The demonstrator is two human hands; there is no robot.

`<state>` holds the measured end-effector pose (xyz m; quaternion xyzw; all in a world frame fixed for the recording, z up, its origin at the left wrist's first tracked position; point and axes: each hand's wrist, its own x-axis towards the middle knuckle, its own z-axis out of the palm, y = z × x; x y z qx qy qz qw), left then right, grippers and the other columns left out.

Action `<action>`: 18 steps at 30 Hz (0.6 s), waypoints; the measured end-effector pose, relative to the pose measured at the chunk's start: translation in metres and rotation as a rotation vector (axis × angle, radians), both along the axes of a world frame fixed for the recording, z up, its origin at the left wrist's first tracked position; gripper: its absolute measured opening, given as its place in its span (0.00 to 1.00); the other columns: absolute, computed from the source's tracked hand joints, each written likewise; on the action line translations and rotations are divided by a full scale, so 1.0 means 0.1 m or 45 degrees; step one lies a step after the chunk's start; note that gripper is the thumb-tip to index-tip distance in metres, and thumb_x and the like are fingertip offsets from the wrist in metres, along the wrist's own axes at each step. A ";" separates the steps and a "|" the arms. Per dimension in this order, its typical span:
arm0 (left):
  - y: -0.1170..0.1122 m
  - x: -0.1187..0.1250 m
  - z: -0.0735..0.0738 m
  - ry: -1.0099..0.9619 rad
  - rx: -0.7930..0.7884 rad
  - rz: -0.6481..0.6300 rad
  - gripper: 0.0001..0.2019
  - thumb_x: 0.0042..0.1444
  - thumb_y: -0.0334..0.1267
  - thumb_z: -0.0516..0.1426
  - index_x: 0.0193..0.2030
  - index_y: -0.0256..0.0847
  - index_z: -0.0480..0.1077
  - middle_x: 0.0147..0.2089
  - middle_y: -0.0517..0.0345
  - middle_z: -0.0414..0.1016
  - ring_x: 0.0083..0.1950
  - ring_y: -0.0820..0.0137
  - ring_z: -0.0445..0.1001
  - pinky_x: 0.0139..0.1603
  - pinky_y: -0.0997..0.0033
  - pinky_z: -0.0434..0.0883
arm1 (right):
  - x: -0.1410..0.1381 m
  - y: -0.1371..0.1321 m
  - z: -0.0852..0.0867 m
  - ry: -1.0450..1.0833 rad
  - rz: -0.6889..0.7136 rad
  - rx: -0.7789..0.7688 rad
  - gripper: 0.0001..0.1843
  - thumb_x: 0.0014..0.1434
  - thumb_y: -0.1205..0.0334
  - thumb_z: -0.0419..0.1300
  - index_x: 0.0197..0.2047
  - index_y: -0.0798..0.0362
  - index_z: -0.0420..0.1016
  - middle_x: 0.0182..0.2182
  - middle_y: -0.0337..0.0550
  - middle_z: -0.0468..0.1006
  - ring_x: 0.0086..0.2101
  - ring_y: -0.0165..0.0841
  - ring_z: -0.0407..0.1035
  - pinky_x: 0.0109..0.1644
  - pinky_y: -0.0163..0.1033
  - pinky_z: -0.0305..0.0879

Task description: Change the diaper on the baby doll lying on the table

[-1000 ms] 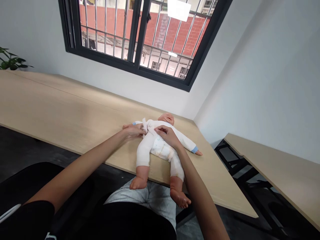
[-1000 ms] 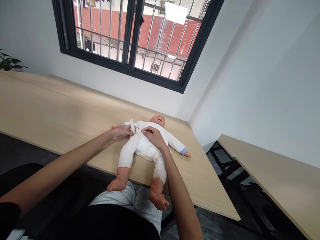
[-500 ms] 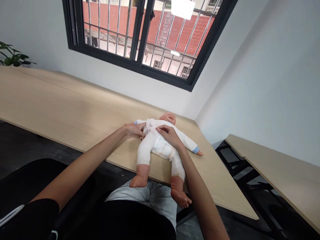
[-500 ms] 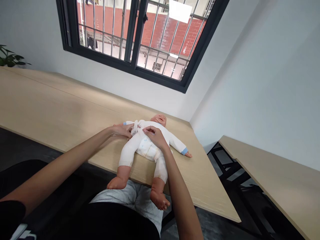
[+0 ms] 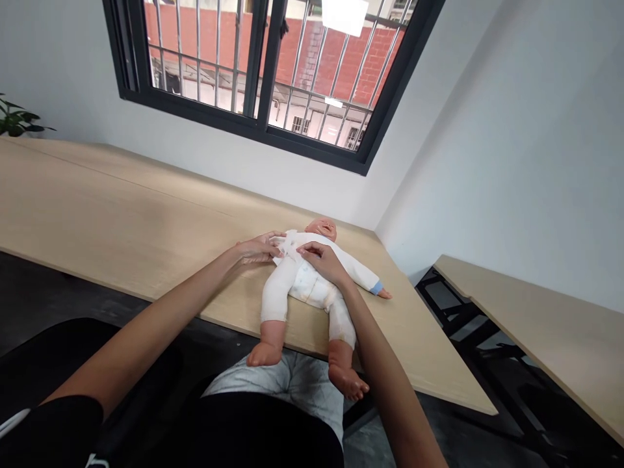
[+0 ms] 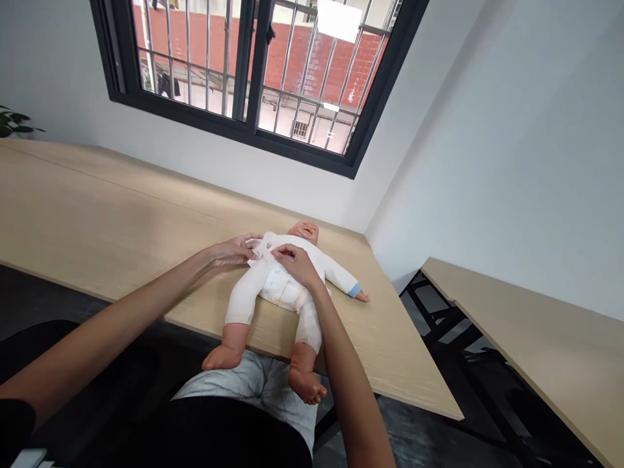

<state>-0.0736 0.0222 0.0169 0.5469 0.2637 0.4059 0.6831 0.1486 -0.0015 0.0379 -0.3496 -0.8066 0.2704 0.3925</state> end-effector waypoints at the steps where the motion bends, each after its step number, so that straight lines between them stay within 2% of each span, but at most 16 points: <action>1: 0.01 0.00 -0.01 0.004 0.002 0.003 0.34 0.33 0.24 0.69 0.50 0.41 0.66 0.41 0.59 0.76 0.37 0.72 0.76 0.40 0.73 0.73 | 0.00 0.00 0.00 0.000 0.001 -0.002 0.12 0.56 0.55 0.59 0.38 0.55 0.77 0.37 0.44 0.79 0.39 0.33 0.70 0.45 0.39 0.64; 6: 0.03 0.02 -0.05 0.035 0.014 -0.005 0.26 0.36 0.26 0.69 0.44 0.38 0.68 0.40 0.56 0.76 0.40 0.69 0.76 0.42 0.70 0.74 | -0.01 0.00 -0.01 0.023 -0.013 -0.012 0.12 0.56 0.56 0.59 0.37 0.55 0.77 0.37 0.44 0.79 0.37 0.33 0.70 0.43 0.39 0.64; 10: 0.05 0.04 -0.08 -0.007 0.007 0.057 0.25 0.34 0.24 0.67 0.42 0.39 0.69 0.36 0.60 0.76 0.36 0.71 0.76 0.39 0.71 0.73 | 0.00 0.02 -0.02 0.001 -0.007 0.005 0.12 0.56 0.55 0.59 0.36 0.55 0.77 0.35 0.43 0.79 0.37 0.33 0.70 0.43 0.39 0.64; 13: 0.08 0.05 -0.10 -0.131 0.066 0.109 0.20 0.37 0.27 0.66 0.39 0.37 0.69 0.33 0.60 0.75 0.31 0.72 0.73 0.34 0.72 0.71 | 0.00 0.04 -0.03 0.008 0.011 0.007 0.12 0.56 0.55 0.59 0.36 0.55 0.76 0.36 0.43 0.79 0.37 0.33 0.70 0.44 0.39 0.65; 15: 0.09 0.05 -0.11 -0.191 0.110 0.166 0.14 0.39 0.31 0.66 0.33 0.37 0.67 0.28 0.62 0.72 0.28 0.74 0.72 0.33 0.73 0.70 | 0.01 0.05 -0.04 0.013 0.013 0.012 0.12 0.56 0.55 0.59 0.36 0.55 0.77 0.37 0.44 0.79 0.38 0.33 0.70 0.45 0.40 0.65; 18: 0.09 0.05 -0.11 -0.193 0.165 0.202 0.15 0.39 0.32 0.66 0.29 0.38 0.63 0.28 0.63 0.70 0.30 0.75 0.72 0.35 0.75 0.68 | 0.01 0.05 -0.04 -0.003 0.010 0.020 0.13 0.57 0.55 0.58 0.37 0.55 0.77 0.39 0.45 0.79 0.39 0.33 0.70 0.46 0.40 0.64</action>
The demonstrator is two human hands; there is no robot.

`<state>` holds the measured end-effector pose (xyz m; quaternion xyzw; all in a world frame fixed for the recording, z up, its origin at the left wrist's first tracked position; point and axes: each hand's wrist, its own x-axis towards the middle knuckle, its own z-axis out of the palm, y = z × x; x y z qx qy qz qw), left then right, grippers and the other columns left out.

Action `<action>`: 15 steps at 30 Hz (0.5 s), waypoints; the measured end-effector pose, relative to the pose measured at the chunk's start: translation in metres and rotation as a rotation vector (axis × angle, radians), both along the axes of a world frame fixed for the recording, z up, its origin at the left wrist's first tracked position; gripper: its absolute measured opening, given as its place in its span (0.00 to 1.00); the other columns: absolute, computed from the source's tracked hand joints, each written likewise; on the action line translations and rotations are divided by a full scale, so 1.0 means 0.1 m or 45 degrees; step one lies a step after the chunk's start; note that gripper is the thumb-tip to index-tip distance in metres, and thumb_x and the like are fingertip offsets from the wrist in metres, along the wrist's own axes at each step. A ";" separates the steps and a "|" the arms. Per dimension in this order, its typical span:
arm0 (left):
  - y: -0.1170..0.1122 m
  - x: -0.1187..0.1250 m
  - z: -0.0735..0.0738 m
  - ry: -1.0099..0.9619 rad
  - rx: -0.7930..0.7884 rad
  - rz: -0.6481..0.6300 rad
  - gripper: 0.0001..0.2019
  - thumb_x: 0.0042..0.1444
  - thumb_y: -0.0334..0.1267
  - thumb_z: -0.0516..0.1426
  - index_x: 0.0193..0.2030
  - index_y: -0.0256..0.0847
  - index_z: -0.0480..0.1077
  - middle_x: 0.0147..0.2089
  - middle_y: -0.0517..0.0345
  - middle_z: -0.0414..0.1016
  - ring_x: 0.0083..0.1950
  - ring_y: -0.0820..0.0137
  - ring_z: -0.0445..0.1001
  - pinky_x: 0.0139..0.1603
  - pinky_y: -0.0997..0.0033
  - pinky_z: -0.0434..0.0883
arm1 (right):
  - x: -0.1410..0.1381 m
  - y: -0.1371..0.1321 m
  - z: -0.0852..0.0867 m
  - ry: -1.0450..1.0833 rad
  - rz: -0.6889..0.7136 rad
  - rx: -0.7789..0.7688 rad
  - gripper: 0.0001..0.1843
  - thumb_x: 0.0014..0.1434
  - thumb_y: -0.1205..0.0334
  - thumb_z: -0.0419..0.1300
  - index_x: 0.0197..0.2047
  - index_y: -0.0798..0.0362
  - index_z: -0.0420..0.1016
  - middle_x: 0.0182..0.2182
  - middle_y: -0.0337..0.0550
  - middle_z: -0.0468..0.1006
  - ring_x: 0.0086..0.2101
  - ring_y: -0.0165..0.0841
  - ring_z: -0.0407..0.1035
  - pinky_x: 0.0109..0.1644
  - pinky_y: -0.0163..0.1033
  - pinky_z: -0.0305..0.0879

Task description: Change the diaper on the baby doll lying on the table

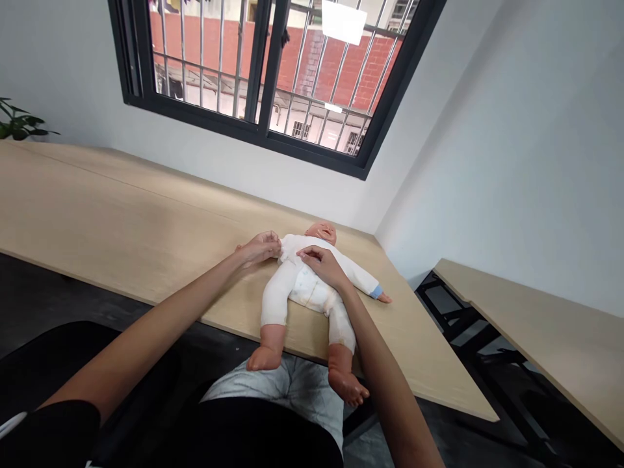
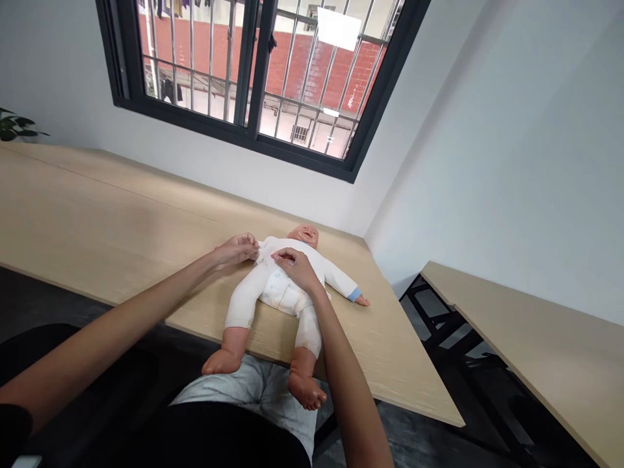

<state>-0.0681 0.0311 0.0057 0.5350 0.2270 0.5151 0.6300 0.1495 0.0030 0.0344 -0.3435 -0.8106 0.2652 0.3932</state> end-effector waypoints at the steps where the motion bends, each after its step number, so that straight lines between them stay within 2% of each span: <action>1: 0.00 0.00 0.00 0.034 0.033 0.008 0.16 0.38 0.32 0.66 0.29 0.38 0.62 0.30 0.63 0.70 0.30 0.75 0.72 0.35 0.75 0.68 | 0.00 0.00 0.00 -0.006 -0.003 0.000 0.13 0.57 0.54 0.58 0.37 0.55 0.77 0.39 0.45 0.79 0.39 0.33 0.70 0.46 0.40 0.64; 8: 0.07 0.05 -0.14 0.493 0.433 0.079 0.16 0.37 0.31 0.60 0.37 0.40 0.64 0.36 0.61 0.68 0.37 0.72 0.69 0.37 0.74 0.66 | -0.01 0.02 0.00 0.011 0.014 -0.020 0.14 0.55 0.52 0.59 0.36 0.55 0.77 0.36 0.44 0.79 0.39 0.34 0.70 0.46 0.40 0.65; 11: 0.05 0.07 -0.19 0.660 0.573 0.205 0.15 0.39 0.33 0.59 0.37 0.40 0.64 0.39 0.59 0.65 0.37 0.70 0.67 0.36 0.72 0.66 | -0.01 0.01 0.01 0.004 0.015 -0.030 0.14 0.56 0.52 0.59 0.37 0.55 0.77 0.36 0.43 0.79 0.39 0.34 0.70 0.46 0.40 0.65; 15: -0.03 0.07 -0.17 0.954 0.775 0.395 0.13 0.42 0.34 0.60 0.34 0.41 0.61 0.40 0.57 0.61 0.40 0.67 0.65 0.39 0.70 0.65 | -0.01 -0.02 0.02 0.003 -0.019 -0.027 0.14 0.56 0.52 0.60 0.37 0.55 0.77 0.36 0.43 0.79 0.38 0.33 0.70 0.45 0.40 0.65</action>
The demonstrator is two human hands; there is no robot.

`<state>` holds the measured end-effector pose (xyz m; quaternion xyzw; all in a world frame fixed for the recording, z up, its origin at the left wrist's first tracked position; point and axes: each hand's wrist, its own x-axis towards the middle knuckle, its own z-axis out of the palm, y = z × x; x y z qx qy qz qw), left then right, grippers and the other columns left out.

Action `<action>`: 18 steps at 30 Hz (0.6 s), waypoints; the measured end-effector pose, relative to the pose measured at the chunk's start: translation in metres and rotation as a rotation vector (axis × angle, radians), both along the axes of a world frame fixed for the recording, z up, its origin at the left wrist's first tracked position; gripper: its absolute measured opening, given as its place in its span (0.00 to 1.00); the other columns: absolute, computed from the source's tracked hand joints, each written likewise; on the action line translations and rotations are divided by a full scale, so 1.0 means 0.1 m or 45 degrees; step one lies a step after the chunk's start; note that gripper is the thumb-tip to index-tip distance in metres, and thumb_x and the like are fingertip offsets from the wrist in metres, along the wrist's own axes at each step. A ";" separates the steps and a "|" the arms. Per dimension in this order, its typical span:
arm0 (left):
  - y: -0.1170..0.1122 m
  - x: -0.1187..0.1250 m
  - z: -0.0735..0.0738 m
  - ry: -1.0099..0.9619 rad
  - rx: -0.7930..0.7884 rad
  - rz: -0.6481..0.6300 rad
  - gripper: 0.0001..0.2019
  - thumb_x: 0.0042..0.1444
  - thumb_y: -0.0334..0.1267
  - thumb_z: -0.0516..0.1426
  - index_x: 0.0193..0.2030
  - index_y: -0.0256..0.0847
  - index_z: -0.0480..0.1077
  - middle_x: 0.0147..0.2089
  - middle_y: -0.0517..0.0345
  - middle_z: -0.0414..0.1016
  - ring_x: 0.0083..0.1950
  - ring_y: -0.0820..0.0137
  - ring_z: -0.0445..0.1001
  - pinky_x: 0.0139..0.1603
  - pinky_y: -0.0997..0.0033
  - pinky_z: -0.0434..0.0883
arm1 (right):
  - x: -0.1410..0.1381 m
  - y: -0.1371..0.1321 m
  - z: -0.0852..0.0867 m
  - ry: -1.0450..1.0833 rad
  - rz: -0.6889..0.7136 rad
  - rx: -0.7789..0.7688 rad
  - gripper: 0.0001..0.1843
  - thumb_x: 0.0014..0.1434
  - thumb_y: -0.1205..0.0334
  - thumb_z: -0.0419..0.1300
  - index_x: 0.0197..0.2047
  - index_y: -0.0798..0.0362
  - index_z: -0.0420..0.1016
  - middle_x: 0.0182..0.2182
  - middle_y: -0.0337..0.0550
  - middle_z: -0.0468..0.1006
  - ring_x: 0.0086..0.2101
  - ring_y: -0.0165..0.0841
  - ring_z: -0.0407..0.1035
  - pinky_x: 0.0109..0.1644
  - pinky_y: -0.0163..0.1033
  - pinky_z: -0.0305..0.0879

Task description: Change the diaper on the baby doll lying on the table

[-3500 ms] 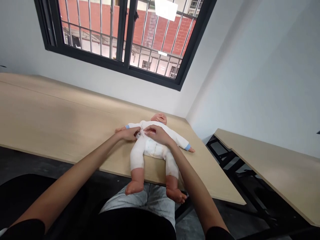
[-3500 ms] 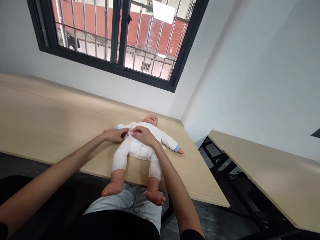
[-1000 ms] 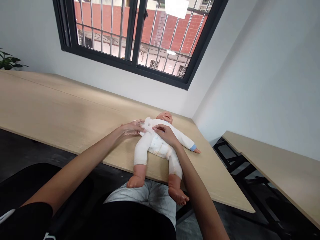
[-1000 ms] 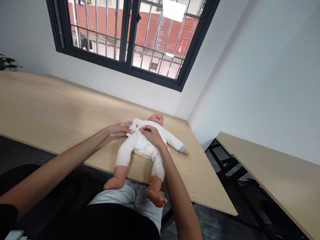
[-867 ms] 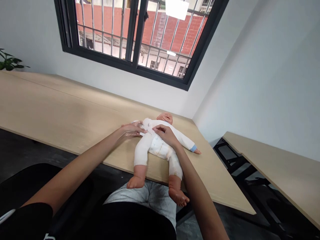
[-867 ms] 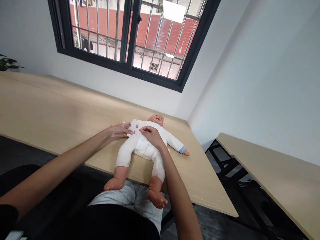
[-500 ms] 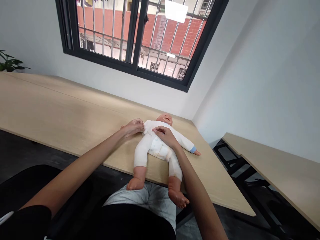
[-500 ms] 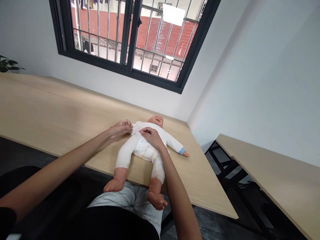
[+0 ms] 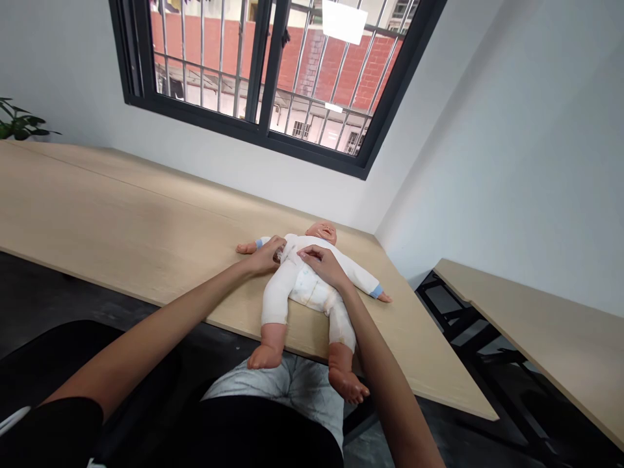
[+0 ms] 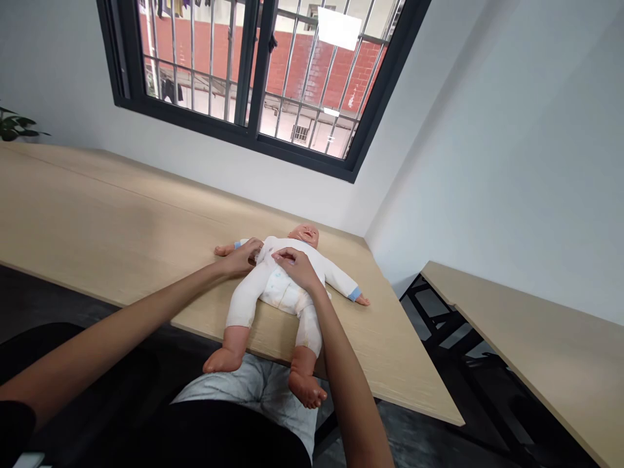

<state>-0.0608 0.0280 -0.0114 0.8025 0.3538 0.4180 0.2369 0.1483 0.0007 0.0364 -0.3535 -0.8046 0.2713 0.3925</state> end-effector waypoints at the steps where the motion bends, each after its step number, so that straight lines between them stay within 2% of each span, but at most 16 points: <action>1: -0.01 0.00 0.01 0.039 0.037 0.011 0.12 0.43 0.35 0.60 0.33 0.41 0.61 0.39 0.57 0.60 0.40 0.67 0.64 0.40 0.70 0.65 | 0.00 -0.01 0.00 0.001 -0.006 0.002 0.14 0.56 0.52 0.60 0.37 0.55 0.77 0.36 0.43 0.79 0.38 0.33 0.70 0.45 0.40 0.65; 4: -0.03 0.00 0.01 0.083 0.085 -0.005 0.12 0.46 0.37 0.60 0.34 0.41 0.60 0.39 0.57 0.61 0.40 0.66 0.64 0.40 0.69 0.65 | 0.00 -0.02 0.00 0.011 -0.007 0.000 0.14 0.56 0.53 0.59 0.37 0.55 0.77 0.37 0.44 0.79 0.39 0.33 0.71 0.46 0.40 0.66; 8: -0.03 0.01 0.02 0.066 0.043 -0.031 0.15 0.46 0.40 0.61 0.38 0.41 0.62 0.40 0.56 0.64 0.41 0.65 0.65 0.41 0.69 0.65 | 0.00 -0.03 0.00 0.030 0.001 -0.001 0.13 0.56 0.54 0.59 0.37 0.55 0.77 0.38 0.45 0.79 0.40 0.35 0.71 0.47 0.41 0.66; 14: 0.05 -0.01 0.02 -0.193 -0.110 -0.050 0.12 0.45 0.36 0.56 0.38 0.40 0.63 0.39 0.58 0.69 0.42 0.66 0.69 0.43 0.69 0.65 | 0.00 -0.02 -0.01 0.047 0.018 -0.003 0.13 0.56 0.54 0.59 0.37 0.55 0.77 0.38 0.44 0.79 0.40 0.34 0.71 0.49 0.41 0.65; 18: 0.17 -0.06 0.00 -0.382 -0.197 -0.017 0.15 0.41 0.35 0.60 0.37 0.40 0.64 0.38 0.60 0.69 0.41 0.68 0.70 0.41 0.71 0.66 | 0.00 0.00 -0.01 0.040 0.018 0.001 0.13 0.56 0.54 0.59 0.37 0.55 0.76 0.39 0.45 0.79 0.41 0.34 0.71 0.50 0.42 0.65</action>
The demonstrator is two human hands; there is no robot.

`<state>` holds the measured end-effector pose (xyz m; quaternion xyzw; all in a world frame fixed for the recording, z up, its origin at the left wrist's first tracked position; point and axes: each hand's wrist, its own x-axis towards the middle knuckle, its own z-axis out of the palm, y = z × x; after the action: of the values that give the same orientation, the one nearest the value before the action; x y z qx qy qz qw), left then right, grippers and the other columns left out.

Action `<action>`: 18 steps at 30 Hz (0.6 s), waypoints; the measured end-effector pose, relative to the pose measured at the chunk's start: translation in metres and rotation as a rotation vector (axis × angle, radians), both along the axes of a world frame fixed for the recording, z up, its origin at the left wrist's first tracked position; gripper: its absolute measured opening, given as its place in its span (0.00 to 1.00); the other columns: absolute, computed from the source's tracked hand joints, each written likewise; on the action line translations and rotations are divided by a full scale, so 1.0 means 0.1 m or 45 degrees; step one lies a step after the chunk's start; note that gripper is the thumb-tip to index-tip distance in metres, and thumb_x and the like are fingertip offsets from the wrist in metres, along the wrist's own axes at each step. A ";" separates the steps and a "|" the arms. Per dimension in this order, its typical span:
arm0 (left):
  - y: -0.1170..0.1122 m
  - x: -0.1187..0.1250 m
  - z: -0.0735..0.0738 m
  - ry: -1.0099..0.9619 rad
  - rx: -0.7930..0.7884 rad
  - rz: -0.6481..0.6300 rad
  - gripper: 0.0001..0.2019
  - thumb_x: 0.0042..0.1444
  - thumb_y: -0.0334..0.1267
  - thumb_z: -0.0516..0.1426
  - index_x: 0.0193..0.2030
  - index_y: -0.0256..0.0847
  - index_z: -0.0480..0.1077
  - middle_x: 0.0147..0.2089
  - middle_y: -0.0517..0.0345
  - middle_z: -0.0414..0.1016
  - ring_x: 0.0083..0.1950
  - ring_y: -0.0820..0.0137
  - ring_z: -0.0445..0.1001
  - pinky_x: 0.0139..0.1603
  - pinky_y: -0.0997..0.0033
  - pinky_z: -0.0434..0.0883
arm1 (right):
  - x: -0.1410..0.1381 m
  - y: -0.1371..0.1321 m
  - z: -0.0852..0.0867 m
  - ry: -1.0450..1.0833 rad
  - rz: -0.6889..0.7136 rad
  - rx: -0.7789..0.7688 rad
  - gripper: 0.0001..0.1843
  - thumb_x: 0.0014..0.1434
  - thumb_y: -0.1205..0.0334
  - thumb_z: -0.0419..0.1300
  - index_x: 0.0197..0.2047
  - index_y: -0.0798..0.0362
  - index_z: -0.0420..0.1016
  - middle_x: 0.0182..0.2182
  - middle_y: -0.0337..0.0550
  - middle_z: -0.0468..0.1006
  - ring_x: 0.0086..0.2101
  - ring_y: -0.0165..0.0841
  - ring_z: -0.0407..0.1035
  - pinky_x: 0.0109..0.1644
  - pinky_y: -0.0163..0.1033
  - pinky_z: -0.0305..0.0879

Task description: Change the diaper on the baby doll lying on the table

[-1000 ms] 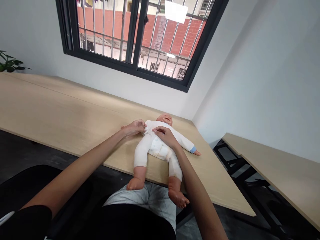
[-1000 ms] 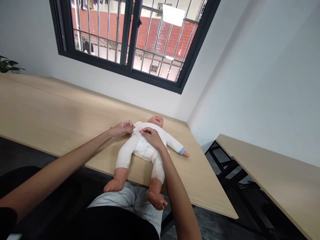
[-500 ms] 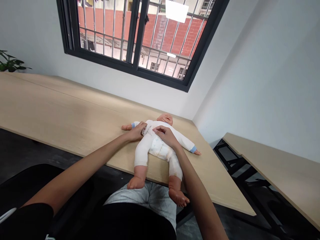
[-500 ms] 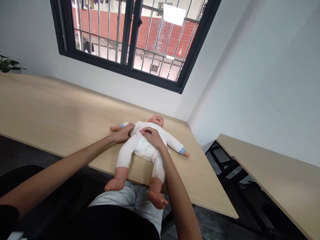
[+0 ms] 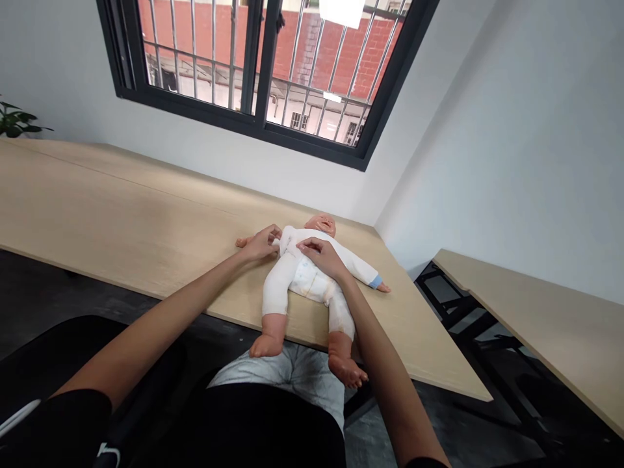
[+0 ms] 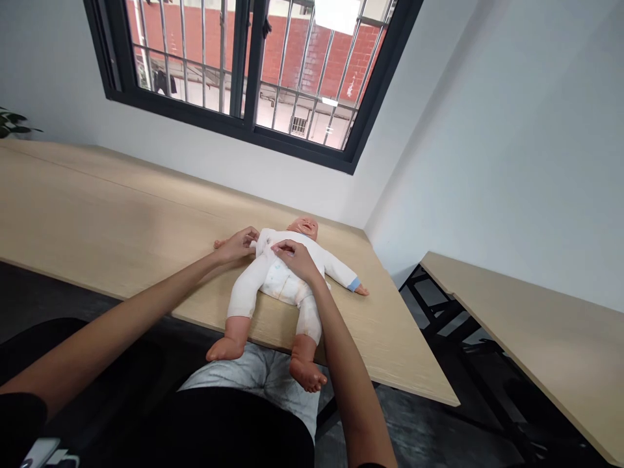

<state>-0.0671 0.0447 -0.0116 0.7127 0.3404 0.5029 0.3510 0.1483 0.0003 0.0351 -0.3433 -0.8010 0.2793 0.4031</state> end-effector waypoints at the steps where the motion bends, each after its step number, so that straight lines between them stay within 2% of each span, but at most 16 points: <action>1: 0.02 -0.01 0.00 -0.047 -0.045 0.006 0.15 0.40 0.35 0.60 0.37 0.40 0.64 0.37 0.60 0.69 0.39 0.69 0.70 0.39 0.71 0.67 | 0.00 0.00 0.00 0.000 0.000 0.000 0.13 0.56 0.54 0.60 0.37 0.55 0.76 0.39 0.46 0.79 0.41 0.34 0.71 0.50 0.42 0.65; 5: 0.00 0.00 0.02 -0.166 -0.202 -0.004 0.15 0.41 0.38 0.61 0.36 0.39 0.64 0.34 0.60 0.68 0.35 0.71 0.69 0.35 0.72 0.67 | 0.00 0.00 0.00 0.002 0.003 0.006 0.13 0.56 0.53 0.60 0.37 0.55 0.76 0.40 0.46 0.79 0.41 0.34 0.71 0.51 0.43 0.65; 7: -0.05 0.01 0.05 -0.133 -0.245 -0.067 0.15 0.41 0.40 0.62 0.35 0.38 0.65 0.34 0.59 0.69 0.35 0.70 0.70 0.35 0.72 0.67 | -0.01 0.00 0.01 0.002 0.001 0.008 0.13 0.56 0.53 0.60 0.36 0.55 0.76 0.40 0.47 0.79 0.41 0.35 0.72 0.51 0.43 0.65; 10: -0.10 0.02 0.10 -0.073 -0.264 -0.126 0.16 0.36 0.36 0.63 0.35 0.38 0.67 0.36 0.59 0.71 0.39 0.69 0.70 0.37 0.72 0.67 | -0.01 -0.02 0.02 0.000 -0.007 0.001 0.15 0.56 0.52 0.60 0.36 0.56 0.76 0.40 0.48 0.79 0.42 0.37 0.72 0.51 0.43 0.66; 13: -0.10 0.00 0.12 -0.133 -0.247 -0.108 0.18 0.32 0.33 0.63 0.35 0.37 0.68 0.37 0.60 0.71 0.40 0.69 0.70 0.39 0.72 0.67 | -0.01 -0.02 0.02 -0.007 -0.001 -0.021 0.15 0.57 0.51 0.60 0.36 0.55 0.76 0.40 0.50 0.79 0.42 0.38 0.72 0.51 0.43 0.66; 18: -0.03 -0.06 0.12 -0.296 -0.284 -0.035 0.14 0.36 0.36 0.65 0.31 0.37 0.69 0.32 0.58 0.73 0.35 0.70 0.72 0.40 0.67 0.69 | -0.01 -0.01 0.02 0.000 -0.006 -0.017 0.15 0.57 0.51 0.61 0.36 0.55 0.76 0.40 0.49 0.79 0.42 0.38 0.72 0.51 0.44 0.66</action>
<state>-0.0726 0.0415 0.0004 0.6108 0.3414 0.5362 0.4721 0.1469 -0.0008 0.0370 -0.3477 -0.7983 0.2838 0.4016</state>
